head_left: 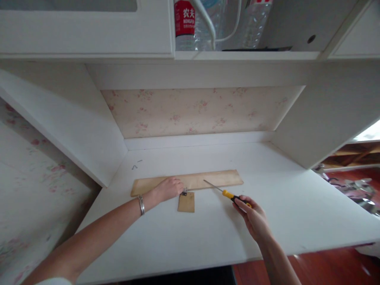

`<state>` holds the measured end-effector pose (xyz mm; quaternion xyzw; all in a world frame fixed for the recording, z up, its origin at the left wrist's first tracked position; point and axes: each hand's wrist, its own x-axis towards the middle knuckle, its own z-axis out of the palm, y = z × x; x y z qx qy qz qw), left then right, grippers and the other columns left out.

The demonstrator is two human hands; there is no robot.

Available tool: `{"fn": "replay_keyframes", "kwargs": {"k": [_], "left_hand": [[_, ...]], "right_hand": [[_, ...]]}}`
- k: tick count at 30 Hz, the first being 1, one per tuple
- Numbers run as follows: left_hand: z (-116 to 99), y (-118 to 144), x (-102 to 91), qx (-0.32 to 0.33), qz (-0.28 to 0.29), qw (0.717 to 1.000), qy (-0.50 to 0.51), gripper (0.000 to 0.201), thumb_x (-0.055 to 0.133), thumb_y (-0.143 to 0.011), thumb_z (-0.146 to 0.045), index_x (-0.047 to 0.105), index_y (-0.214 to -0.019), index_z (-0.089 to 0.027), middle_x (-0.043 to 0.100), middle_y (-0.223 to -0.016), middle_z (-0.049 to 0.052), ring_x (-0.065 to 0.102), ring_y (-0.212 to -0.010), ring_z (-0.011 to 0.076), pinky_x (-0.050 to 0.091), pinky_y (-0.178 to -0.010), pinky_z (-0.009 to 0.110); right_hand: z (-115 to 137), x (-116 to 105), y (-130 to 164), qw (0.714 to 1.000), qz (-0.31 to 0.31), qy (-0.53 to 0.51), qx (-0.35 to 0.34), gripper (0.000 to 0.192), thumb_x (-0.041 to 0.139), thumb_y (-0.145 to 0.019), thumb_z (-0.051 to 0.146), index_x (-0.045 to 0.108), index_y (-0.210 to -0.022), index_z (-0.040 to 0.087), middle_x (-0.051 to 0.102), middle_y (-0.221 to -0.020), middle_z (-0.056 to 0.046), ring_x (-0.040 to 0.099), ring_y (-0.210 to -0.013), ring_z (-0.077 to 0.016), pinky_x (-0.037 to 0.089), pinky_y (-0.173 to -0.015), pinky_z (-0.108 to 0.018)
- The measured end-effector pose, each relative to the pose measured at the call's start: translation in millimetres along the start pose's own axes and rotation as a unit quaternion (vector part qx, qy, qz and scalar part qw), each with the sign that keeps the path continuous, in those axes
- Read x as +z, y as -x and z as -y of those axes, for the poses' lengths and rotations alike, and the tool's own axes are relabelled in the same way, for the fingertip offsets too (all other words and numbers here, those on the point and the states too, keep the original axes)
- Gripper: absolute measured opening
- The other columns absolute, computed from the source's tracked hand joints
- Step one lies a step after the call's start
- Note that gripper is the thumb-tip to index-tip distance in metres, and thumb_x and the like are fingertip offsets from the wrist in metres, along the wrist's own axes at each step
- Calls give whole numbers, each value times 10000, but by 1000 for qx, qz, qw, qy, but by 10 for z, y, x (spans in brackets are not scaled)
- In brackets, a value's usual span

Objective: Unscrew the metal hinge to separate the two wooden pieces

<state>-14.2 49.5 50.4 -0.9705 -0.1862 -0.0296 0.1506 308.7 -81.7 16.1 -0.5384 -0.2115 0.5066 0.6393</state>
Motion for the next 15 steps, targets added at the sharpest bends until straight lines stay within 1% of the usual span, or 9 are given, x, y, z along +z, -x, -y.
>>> {"fn": "replay_keyframes", "kwargs": {"k": [4, 7, 11, 15], "left_hand": [[-13, -77, -14, 13, 19, 999, -25, 163, 492, -868, -75, 581, -763, -164, 611, -725, 22, 574, -719, 168, 427, -661, 293], [-54, -101, -36, 0, 61, 997, -43, 140, 495, -863, -81, 590, -790, -153, 608, -754, 37, 583, -737, 187, 435, -634, 300], [-101, -131, -56, -48, 106, 992, -50, 159, 475, -870, -93, 618, -825, -146, 617, -826, 70, 594, -779, 209, 451, -641, 308], [-139, -167, -58, -107, 126, 986, -24, 192, 454, -881, -107, 643, -853, -135, 638, -853, 107, 614, -788, 216, 464, -659, 308]], "right_hand": [[-117, -125, 10, 1000, -4, 18, 4, 282, 819, -573, 302, 641, -787, 259, 616, -928, 8, 627, -859, -164, 545, -795, -248], [-189, -145, 15, 999, -8, 43, -7, 320, 816, -580, 341, 619, -810, 239, 624, -922, 7, 612, -809, -156, 524, -708, -226], [-235, -128, 39, 996, 7, 88, -22, 318, 794, -619, 374, 593, -819, 228, 610, -887, 11, 570, -760, -138, 459, -629, -206], [-254, -125, 48, 993, 13, 115, -37, 304, 773, -643, 393, 579, -806, 225, 583, -907, 9, 540, -759, -140, 428, -630, -221]]}}
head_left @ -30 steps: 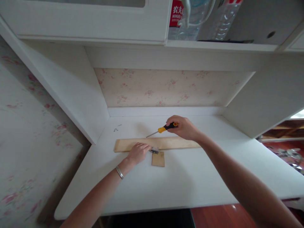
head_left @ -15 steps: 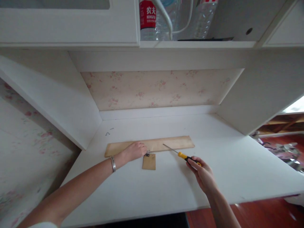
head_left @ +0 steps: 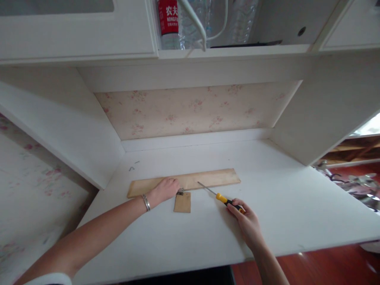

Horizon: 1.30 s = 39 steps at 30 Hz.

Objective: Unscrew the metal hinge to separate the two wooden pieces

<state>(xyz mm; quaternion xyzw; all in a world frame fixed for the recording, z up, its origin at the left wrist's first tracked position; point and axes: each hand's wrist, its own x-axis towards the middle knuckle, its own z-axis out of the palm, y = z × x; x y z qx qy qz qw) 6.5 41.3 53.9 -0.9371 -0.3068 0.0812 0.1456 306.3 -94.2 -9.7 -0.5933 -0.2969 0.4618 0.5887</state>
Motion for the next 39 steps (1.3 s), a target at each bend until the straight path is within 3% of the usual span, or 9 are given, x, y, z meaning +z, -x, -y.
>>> {"fn": "replay_keyframes", "kwargs": {"k": [6, 10, 13, 18, 21, 25, 28, 34, 39], "left_hand": [[-68, -80, 0, -167, 56, 977, 117, 276, 420, -887, -175, 693, -860, -147, 685, -823, 153, 653, -827, 273, 477, -693, 361], [-10, -173, 22, -301, 115, 927, 192, 351, 403, -880, -288, 718, -886, -133, 694, -922, 187, 659, -890, 290, 483, -691, 341], [82, -211, 48, -339, 153, 898, 236, 386, 406, -863, -354, 725, -924, -145, 702, -919, 177, 675, -847, 262, 478, -643, 289], [184, -138, -2, -339, 147, 898, 239, 491, 329, -896, -428, 720, -937, -134, 693, -954, 188, 666, -883, 250, 474, -701, 292], [194, -27, -100, -320, 94, 918, 214, 615, 206, -936, -482, 710, -919, -131, 688, -934, 178, 653, -894, 247, 466, -762, 319], [190, 125, -197, -117, 0, 970, 211, 410, 290, -957, -377, 669, -951, -221, 658, -1019, 62, 629, -873, 173, 456, -753, 272], [197, 166, -188, -10, -14, 984, 177, 259, 389, -934, -256, 648, -933, -240, 640, -993, 33, 614, -872, 162, 453, -721, 259], [221, 101, -119, 12, -6, 994, 110, 178, 465, -870, -116, 623, -821, -180, 632, -848, 51, 611, -806, 181, 462, -678, 276], [178, 98, -107, -36, 16, 991, 125, 247, 415, -906, -191, 639, -803, -176, 636, -874, 86, 620, -810, 206, 475, -705, 310]], "right_hand": [[-55, -10, -17, 1000, 3, 6, -10, 305, 771, -646, 392, 576, -818, 233, 563, -991, 4, 539, -815, -152, 436, -710, -249], [-77, 7, -16, 1000, 13, 9, -26, 290, 766, -653, 388, 577, -809, 234, 551, -968, 10, 537, -810, -150, 435, -739, -260], [-84, 19, -17, 999, 10, 23, -36, 283, 760, -660, 390, 575, -810, 237, 559, -968, 11, 537, -830, -154, 425, -742, -257], [-102, 24, -21, 998, 3, 56, -43, 291, 751, -670, 412, 572, -820, 237, 565, -992, 6, 527, -848, -159, 411, -727, -253], [-117, 28, -27, 998, -2, 58, -37, 296, 749, -669, 420, 571, -823, 241, 567, -976, 13, 529, -813, -150, 412, -706, -249], [-117, 40, -37, 998, 0, 45, -44, 311, 760, -648, 416, 575, -820, 234, 573, -966, -3, 538, -793, -159, 430, -705, -264], [-103, 51, -35, 998, -7, 46, -52, 317, 766, -632, 418, 586, -811, 227, 586, -977, -22, 545, -802, -175, 443, -696, -274], [-93, 60, -8, 996, -19, 57, -66, 300, 759, -635, 420, 599, -789, 218, 605, -975, -27, 551, -840, -184, 441, -725, -276], [-78, 68, -1, 997, -10, 55, -59, 281, 755, -650, 406, 596, -796, 226, 601, -989, -12, 553, -821, -167, 432, -735, -275]]}}
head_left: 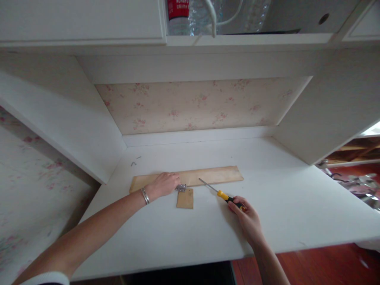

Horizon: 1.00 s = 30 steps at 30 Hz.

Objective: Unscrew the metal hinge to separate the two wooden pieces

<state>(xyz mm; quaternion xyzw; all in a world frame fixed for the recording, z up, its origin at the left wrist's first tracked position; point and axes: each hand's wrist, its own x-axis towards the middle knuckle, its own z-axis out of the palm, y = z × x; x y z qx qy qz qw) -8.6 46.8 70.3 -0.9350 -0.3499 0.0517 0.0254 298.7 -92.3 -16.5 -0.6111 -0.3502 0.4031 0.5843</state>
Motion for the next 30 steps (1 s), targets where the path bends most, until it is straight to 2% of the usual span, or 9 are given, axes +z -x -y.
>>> {"fn": "replay_keyframes", "kwargs": {"k": [4, 7, 10, 12, 17, 21, 26, 30], "left_hand": [[-51, -5, 30, -77, 16, 996, 43, 394, 297, -949, -294, 663, -857, -181, 661, -917, 113, 629, -832, 216, 472, -761, 339], [-69, -58, 52, -144, 40, 986, 76, 420, 299, -936, -321, 685, -840, -187, 686, -912, 112, 636, -862, 217, 455, -783, 330], [-42, -147, 67, -226, 63, 964, 128, 419, 331, -905, -329, 709, -822, -168, 700, -906, 131, 645, -852, 220, 442, -734, 300], [1, -197, 68, -258, 71, 951, 158, 434, 329, -891, -329, 720, -831, -151, 703, -909, 146, 650, -824, 215, 430, -684, 278], [100, -186, 46, -262, 86, 944, 180, 430, 339, -871, -328, 732, -837, -156, 713, -879, 133, 650, -748, 194, 403, -620, 254], [91, -105, 30, -266, 82, 944, 177, 420, 351, -874, -370, 728, -832, -190, 716, -873, 108, 646, -746, 196, 405, -624, 256], [54, -62, -8, -252, 50, 957, 133, 426, 354, -897, -420, 700, -772, -206, 706, -852, 87, 644, -771, 194, 425, -667, 265], [37, -51, -47, -239, 4, 966, 102, 350, 370, -916, -361, 666, -865, -182, 677, -968, 108, 630, -900, 209, 440, -766, 292]], "right_hand": [[10, 10, -2, 1000, -2, -4, 4, 307, 759, -640, 427, 591, -793, 221, 601, -990, -25, 555, -812, -178, 441, -720, -285], [1, 5, -1, 1000, 6, 0, 1, 297, 748, -662, 422, 585, -809, 222, 591, -984, -22, 548, -807, -172, 438, -721, -282], [-12, -5, 1, 1000, 14, 9, -3, 280, 732, -691, 415, 581, -832, 226, 579, -976, -14, 539, -813, -165, 426, -733, -279], [-20, -8, -2, 1000, 15, 15, -4, 274, 727, -701, 411, 578, -842, 229, 568, -961, -8, 529, -804, -160, 416, -725, -275], [-35, 0, -15, 1000, 12, 8, -2, 284, 735, -689, 416, 574, -828, 228, 562, -993, -5, 532, -828, -163, 412, -730, -275], [-31, 2, -16, 1000, 15, 12, 0, 304, 737, -680, 428, 577, -835, 223, 574, -978, -19, 538, -811, -172, 422, -717, -282], [-20, 12, -12, 1000, 15, 9, -6, 300, 739, -673, 427, 576, -821, 223, 565, -923, -11, 519, -777, -159, 417, -698, -272], [9, 23, 4, 1000, 11, 14, -9, 300, 736, -673, 439, 580, -809, 222, 572, -933, -18, 523, -802, -168, 418, -715, -271]]}}
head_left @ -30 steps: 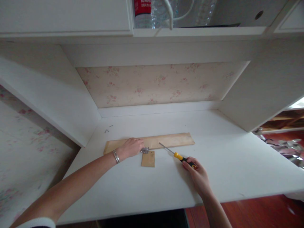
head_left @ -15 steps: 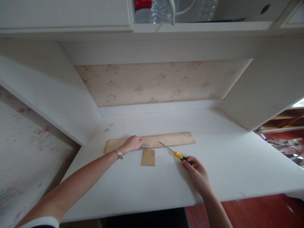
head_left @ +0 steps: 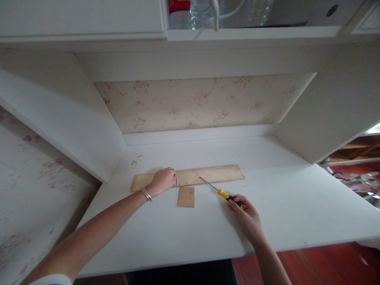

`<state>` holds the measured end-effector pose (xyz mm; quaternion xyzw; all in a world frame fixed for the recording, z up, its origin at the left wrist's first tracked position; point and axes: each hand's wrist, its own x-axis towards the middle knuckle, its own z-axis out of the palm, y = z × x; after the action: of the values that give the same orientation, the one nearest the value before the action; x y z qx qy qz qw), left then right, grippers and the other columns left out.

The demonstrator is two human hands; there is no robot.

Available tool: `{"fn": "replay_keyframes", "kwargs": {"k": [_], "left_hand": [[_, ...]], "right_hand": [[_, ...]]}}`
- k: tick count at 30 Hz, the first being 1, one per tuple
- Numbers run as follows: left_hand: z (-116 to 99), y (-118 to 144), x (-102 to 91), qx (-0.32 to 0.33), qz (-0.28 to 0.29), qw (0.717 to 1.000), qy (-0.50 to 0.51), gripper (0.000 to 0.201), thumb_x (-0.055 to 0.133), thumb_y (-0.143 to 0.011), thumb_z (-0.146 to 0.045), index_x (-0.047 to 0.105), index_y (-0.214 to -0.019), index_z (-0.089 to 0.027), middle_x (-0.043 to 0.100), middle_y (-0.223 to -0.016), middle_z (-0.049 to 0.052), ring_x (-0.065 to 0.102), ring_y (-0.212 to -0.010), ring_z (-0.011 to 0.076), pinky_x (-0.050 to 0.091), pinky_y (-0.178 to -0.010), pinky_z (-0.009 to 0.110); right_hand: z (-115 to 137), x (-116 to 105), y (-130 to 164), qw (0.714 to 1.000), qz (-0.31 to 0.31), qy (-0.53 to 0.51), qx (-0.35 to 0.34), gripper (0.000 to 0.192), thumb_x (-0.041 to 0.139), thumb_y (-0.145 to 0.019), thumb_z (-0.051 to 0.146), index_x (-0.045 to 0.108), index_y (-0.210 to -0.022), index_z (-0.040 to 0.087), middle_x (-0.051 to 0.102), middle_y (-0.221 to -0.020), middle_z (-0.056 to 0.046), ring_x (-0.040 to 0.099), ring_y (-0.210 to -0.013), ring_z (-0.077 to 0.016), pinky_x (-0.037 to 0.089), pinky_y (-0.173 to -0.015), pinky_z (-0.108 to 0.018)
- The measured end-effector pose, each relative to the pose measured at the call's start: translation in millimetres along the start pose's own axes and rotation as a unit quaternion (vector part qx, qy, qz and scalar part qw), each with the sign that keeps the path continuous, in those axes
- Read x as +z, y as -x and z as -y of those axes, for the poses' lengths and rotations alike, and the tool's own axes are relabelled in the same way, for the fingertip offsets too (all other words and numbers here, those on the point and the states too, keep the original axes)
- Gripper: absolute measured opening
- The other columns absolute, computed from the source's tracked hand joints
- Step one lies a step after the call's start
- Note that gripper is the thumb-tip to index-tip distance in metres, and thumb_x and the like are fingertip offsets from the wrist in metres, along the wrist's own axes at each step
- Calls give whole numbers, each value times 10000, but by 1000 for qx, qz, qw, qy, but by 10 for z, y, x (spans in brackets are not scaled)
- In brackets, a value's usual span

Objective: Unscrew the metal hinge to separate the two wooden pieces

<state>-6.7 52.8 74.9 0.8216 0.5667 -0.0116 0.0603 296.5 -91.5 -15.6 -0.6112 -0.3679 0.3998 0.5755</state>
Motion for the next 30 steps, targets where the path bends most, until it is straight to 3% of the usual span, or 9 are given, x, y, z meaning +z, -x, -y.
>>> {"fn": "replay_keyframes", "kwargs": {"k": [6, 11, 18, 26, 30], "left_hand": [[8, 33, 65, 29, -6, 999, -21, 261, 352, -928, -224, 595, -1004, -168, 649, -1000, 114, 625, -907, 200, 445, -788, 303], [17, 24, 144, 41, -11, 999, -12, 267, 345, -927, -214, 599, -993, -166, 662, -967, 110, 627, -884, 206, 447, -763, 307], [79, -25, 175, 55, -22, 997, 52, 302, 362, -919, -216, 662, -923, -180, 680, -969, 85, 614, -927, 180, 426, -850, 283], [218, 14, 308, 31, -102, 987, 123, 286, 398, -910, -224, 681, -914, -188, 692, -946, 55, 617, -891, 158, 436, -827, 247], [449, 47, 283, -39, -123, 982, 141, 241, 452, -895, -278, 668, -982, -215, 702, -996, 31, 634, -894, 155, 444, -812, 234]], "right_hand": [[39, 14, 8, 1000, -5, 13, 6, 311, 741, -658, 449, 583, -804, 224, 587, -946, -15, 530, -798, -168, 414, -721, -276], [44, 20, 5, 1000, -6, 20, -3, 275, 733, -671, 423, 583, -794, 228, 579, -951, -12, 537, -809, -171, 415, -739, -293], [3, 9, -4, 999, -4, 28, -21, 274, 725, -686, 423, 585, -806, 221, 571, -936, -22, 531, -799, -172, 421, -742, -300], [9, 23, -11, 1000, -11, 25, -12, 297, 735, -670, 443, 583, -799, 223, 577, -992, -25, 532, -832, -178, 417, -750, -296], [-35, 10, -10, 999, -15, 41, -17, 300, 724, -677, 450, 576, -817, 229, 579, -997, -23, 527, -872, -192, 406, -770, -308]]}}
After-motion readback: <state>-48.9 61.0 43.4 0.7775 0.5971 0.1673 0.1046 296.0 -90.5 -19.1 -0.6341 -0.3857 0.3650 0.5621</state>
